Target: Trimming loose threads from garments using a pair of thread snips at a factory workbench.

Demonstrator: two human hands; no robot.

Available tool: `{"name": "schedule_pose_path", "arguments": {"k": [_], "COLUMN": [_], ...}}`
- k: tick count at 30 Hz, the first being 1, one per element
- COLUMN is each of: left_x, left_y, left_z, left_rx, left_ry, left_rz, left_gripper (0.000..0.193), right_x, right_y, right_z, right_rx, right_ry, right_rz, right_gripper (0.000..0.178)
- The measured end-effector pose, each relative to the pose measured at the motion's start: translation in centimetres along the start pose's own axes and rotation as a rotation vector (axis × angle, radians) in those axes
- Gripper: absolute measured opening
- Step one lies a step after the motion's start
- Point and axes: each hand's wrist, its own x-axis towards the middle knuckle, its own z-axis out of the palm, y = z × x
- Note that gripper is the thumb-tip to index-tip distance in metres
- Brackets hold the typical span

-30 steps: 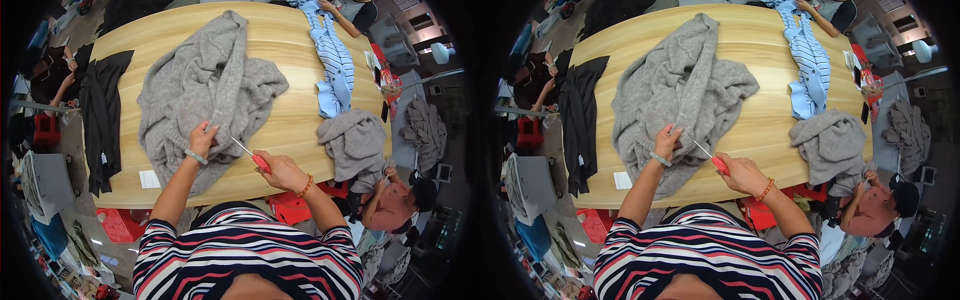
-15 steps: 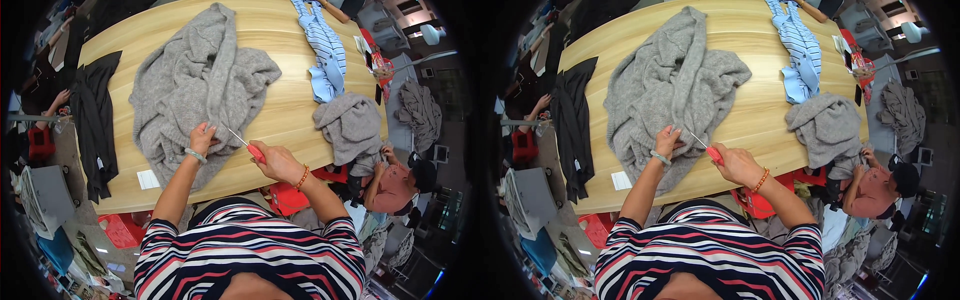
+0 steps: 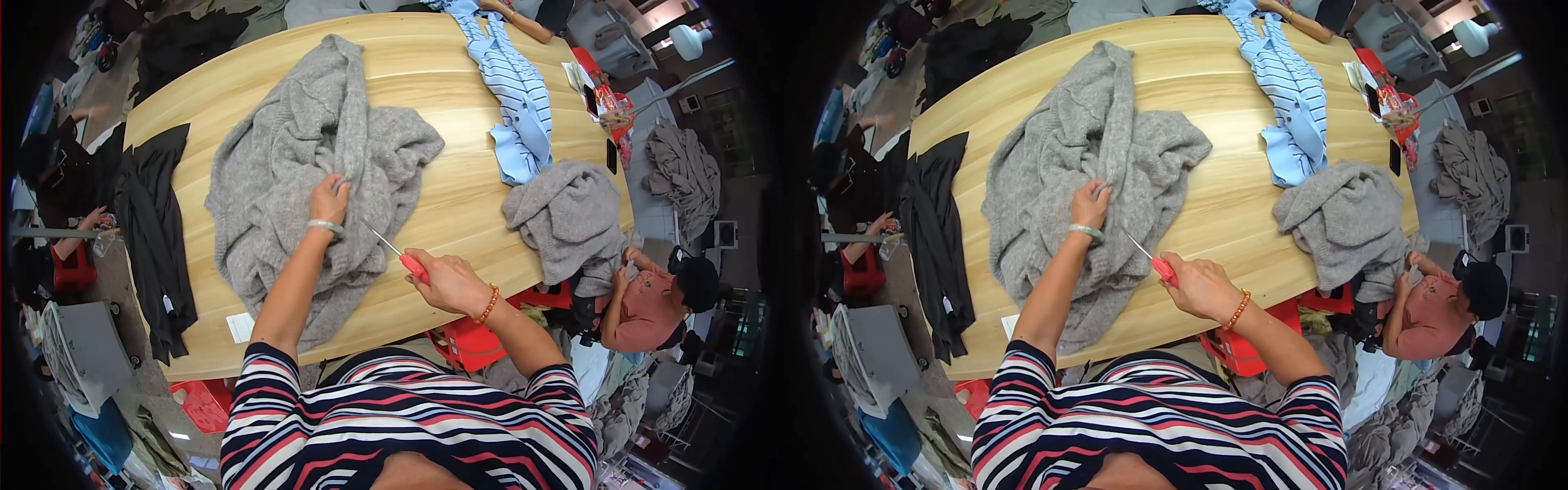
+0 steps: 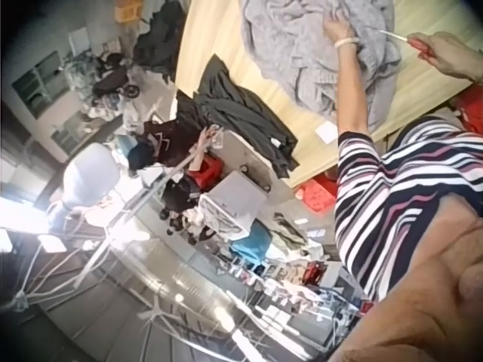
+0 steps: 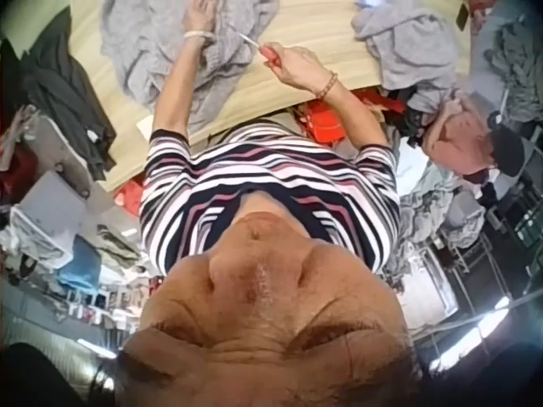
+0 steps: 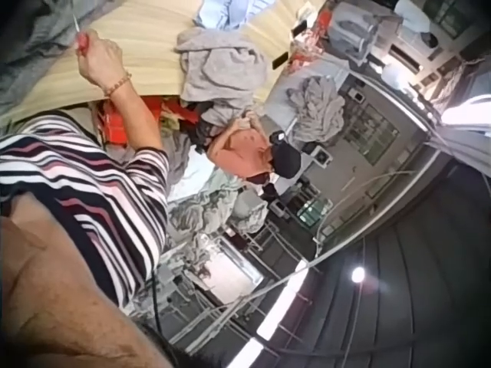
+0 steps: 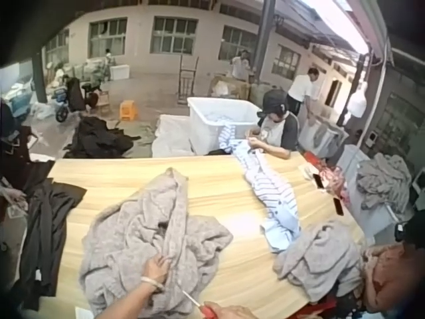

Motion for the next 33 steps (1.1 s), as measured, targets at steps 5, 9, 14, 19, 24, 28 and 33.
{"name": "schedule_pose_path", "arguments": {"k": [5, 9, 14, 19, 24, 28, 33], "left_x": [-2.0, -1.4, -1.7, -2.2, -3.1, -6.2, -13.1], "left_y": [0.7, -0.2, -0.7, -1.6, -0.6, 2.0, 1.3], "left_z": [0.0, 0.5, 0.6, 0.1, -0.5, -4.2, -11.1], "left_rx": [-0.191, -0.246, -0.334, -0.357, -0.306, 0.062, 0.855], "left_ry": [0.011, 0.062, 0.103, -0.033, 0.049, 0.079, 0.39], "left_rz": [-0.088, -0.028, -0.026, -0.118, -0.072, 0.114, 0.255], "left_gripper": [0.02, 0.02, 0.02, 0.021, 0.021, 0.031, 0.049], "right_x": [3.4, 6.5, 4.4, 5.4, 4.9, 1.5, -1.0], "right_y": [1.4, 2.2, 1.9, 2.4, 0.8, 2.2, 3.8], "right_z": [-2.2, -3.7, -2.8, -4.0, -4.1, -2.9, -0.7], "right_rx": [-0.036, -0.085, -0.087, -0.05, -0.056, 0.042, 0.101], "right_ry": [0.021, -0.003, -0.276, -0.132, -0.225, -0.224, -0.157], "right_rz": [0.006, -0.037, -0.118, -0.04, -0.119, -0.138, -0.052], "right_gripper": [0.028, 0.036, 0.031, 0.032, 0.033, 0.035, 0.039]}}
